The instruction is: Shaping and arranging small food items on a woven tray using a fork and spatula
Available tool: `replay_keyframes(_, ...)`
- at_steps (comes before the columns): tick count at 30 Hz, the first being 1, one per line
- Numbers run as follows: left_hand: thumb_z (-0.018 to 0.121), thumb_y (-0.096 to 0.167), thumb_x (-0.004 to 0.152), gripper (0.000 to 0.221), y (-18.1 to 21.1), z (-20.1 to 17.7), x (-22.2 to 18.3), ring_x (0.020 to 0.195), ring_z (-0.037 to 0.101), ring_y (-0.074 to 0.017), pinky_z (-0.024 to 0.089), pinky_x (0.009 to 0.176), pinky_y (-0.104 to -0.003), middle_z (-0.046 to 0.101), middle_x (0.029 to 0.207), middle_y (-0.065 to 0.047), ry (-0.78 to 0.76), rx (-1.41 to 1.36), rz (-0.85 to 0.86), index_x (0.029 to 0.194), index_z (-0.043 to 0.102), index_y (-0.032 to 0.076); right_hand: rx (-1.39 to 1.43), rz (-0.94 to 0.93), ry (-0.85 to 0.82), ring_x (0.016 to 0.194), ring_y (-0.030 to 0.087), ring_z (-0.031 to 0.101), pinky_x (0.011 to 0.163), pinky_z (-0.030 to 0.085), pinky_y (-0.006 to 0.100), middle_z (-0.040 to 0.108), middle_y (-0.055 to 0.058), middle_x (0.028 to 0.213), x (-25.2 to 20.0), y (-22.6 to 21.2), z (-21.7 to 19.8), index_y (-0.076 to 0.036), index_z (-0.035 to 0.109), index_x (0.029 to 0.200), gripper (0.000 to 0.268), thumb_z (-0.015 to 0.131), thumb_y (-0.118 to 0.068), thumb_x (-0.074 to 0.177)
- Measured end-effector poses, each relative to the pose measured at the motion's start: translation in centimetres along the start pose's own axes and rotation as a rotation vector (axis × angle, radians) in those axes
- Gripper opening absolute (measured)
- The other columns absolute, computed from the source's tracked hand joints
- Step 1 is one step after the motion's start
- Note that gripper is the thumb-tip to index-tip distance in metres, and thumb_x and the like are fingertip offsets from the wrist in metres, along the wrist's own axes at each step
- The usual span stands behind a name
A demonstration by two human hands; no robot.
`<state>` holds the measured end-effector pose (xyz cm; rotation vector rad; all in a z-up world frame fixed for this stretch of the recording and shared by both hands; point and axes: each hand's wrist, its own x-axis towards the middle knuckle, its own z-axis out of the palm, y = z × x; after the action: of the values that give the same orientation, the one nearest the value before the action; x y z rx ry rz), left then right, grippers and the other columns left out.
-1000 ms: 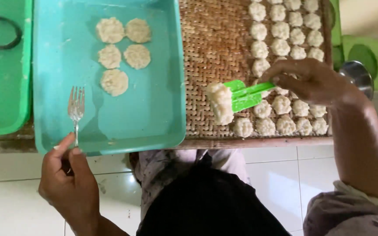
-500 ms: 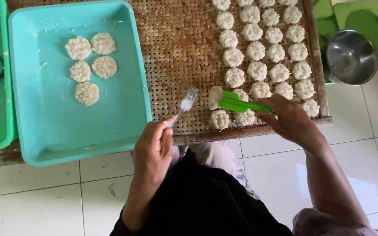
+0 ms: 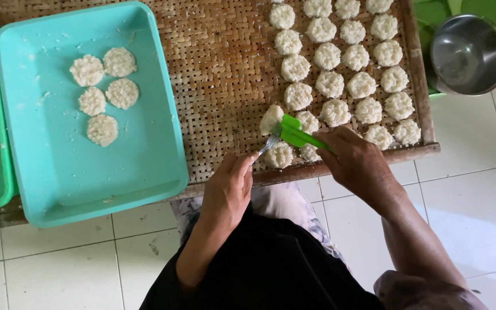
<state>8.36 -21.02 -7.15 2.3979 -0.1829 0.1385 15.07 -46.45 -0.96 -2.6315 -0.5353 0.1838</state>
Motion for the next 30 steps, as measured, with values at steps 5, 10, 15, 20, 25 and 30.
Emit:
replay_keyframes(5, 0.060, 0.002, 0.098, 0.030, 0.4, -0.7, 0.2, 0.077, 0.074, -0.0347, 0.064, 0.059, -0.044, 0.064, 0.093, -0.013, -0.036, 0.047, 0.012, 0.126, 0.065, 0.013, -0.049, -0.001, 0.019, 0.068, 0.029, 0.073, 0.060, 0.062, 0.044, 0.070, 0.012, 0.093, -1.1, -0.7, 0.4, -0.013, 0.071, 0.126, 0.033, 0.068, -0.023, 0.096)
replay_keyframes(10, 0.062, 0.002, 0.097, 0.029, -0.4, -0.5, 0.3, 0.075, 0.073, -0.0313, 0.064, 0.057, -0.040, 0.063, 0.092, -0.011, -0.047, 0.097, 0.013, 0.124, 0.065, 0.013, -0.125, -0.020, 0.069, 0.066, 0.030, 0.072, 0.061, 0.062, 0.046, 0.069, 0.010, 0.092, -2.0, -1.2, 0.6, -0.014, 0.072, 0.122, 0.029, 0.066, -0.025, 0.096)
replay_keyframes(15, 0.061, 0.003, 0.099, 0.029, -1.1, -0.3, -0.2, 0.075, 0.072, -0.0302, 0.064, 0.057, -0.041, 0.063, 0.092, -0.010, -0.059, 0.105, 0.015, 0.126, 0.065, 0.013, -0.315, -0.020, 0.068, 0.064, 0.029, 0.072, 0.063, 0.062, 0.047, 0.068, 0.006, 0.090, -2.4, -1.2, 0.3, -0.019, 0.072, 0.119, 0.028, 0.064, -0.031, 0.095)
replay_keyframes(20, 0.061, 0.004, 0.099, 0.027, 0.2, -1.7, 0.3, 0.072, 0.072, -0.0342, 0.062, 0.054, -0.043, 0.063, 0.090, -0.011, -0.056, -0.006, -0.026, 0.123, 0.067, 0.014, -0.332, 0.016, 0.068, 0.064, 0.026, 0.073, 0.062, 0.062, 0.044, 0.068, 0.005, 0.089, -2.1, -1.8, 0.1, -0.020, 0.073, 0.117, 0.026, 0.063, -0.033, 0.097)
replay_keyframes(25, 0.060, 0.005, 0.099, 0.024, 1.2, -3.3, -0.3, 0.069, 0.073, -0.0308, 0.063, 0.056, -0.040, 0.066, 0.089, -0.013, -0.066, -0.132, -0.079, 0.119, 0.071, 0.013, -0.310, 0.011, 0.078, 0.066, 0.025, 0.073, 0.062, 0.062, 0.041, 0.069, 0.004, 0.088, -1.6, -2.8, -0.7, -0.018, 0.074, 0.114, 0.024, 0.062, -0.033, 0.099)
replay_keyframes(30, 0.060, 0.011, 0.099, 0.027, -0.4, -5.6, -1.9, 0.075, 0.074, -0.0383, 0.061, 0.057, -0.046, 0.069, 0.093, -0.013, -0.051, -0.038, -0.134, 0.121, 0.071, 0.020, -0.084, 0.032, 0.017, 0.068, 0.035, 0.074, 0.062, 0.062, 0.047, 0.072, 0.016, 0.086, -0.9, -3.3, -1.4, -0.007, 0.075, 0.115, 0.024, 0.063, -0.018, 0.097)
